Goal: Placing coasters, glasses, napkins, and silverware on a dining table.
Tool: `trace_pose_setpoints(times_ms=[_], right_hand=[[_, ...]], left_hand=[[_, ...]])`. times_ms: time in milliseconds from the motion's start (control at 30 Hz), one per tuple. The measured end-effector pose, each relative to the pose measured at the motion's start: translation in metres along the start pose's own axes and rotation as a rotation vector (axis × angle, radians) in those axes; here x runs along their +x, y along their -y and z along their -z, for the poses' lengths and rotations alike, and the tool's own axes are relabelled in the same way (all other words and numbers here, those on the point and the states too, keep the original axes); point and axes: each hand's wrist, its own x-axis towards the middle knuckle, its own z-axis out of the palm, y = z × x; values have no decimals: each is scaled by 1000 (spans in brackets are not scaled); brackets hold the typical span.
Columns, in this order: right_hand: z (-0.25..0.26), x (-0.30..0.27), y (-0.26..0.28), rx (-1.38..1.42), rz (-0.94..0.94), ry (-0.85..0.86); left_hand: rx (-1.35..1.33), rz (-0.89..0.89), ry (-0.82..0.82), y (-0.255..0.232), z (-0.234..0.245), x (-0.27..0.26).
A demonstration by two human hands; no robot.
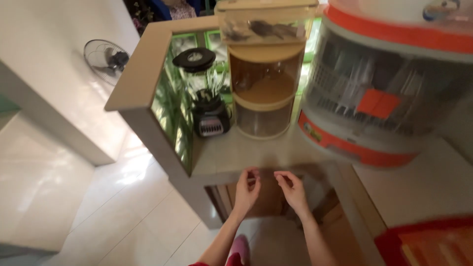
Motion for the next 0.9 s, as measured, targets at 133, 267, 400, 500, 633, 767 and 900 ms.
trace_pose_setpoints(times_ms=[133, 267, 400, 500, 633, 767, 900], right_hand=[[7, 74, -4, -1, 54, -45], [3, 152, 39, -58, 109, -126], [-4, 211, 67, -112, 236, -245], [-5, 247, 76, -159, 318, -349], [-8, 287, 73, -223, 400, -430], [-9, 315, 64, -361, 485, -503], [-19, 333, 41, -289, 524, -594]], left_hand=[[-46, -107, -6, -4, 4, 76], [10, -314, -54, -26, 1, 167], [209, -476, -132, -40, -14, 259], [317, -546, -208, -37, -29, 310], [353, -514, -288, -12, -41, 345], [401, -382, -386, 8, -52, 368], [613, -122, -457, -7, -55, 377]])
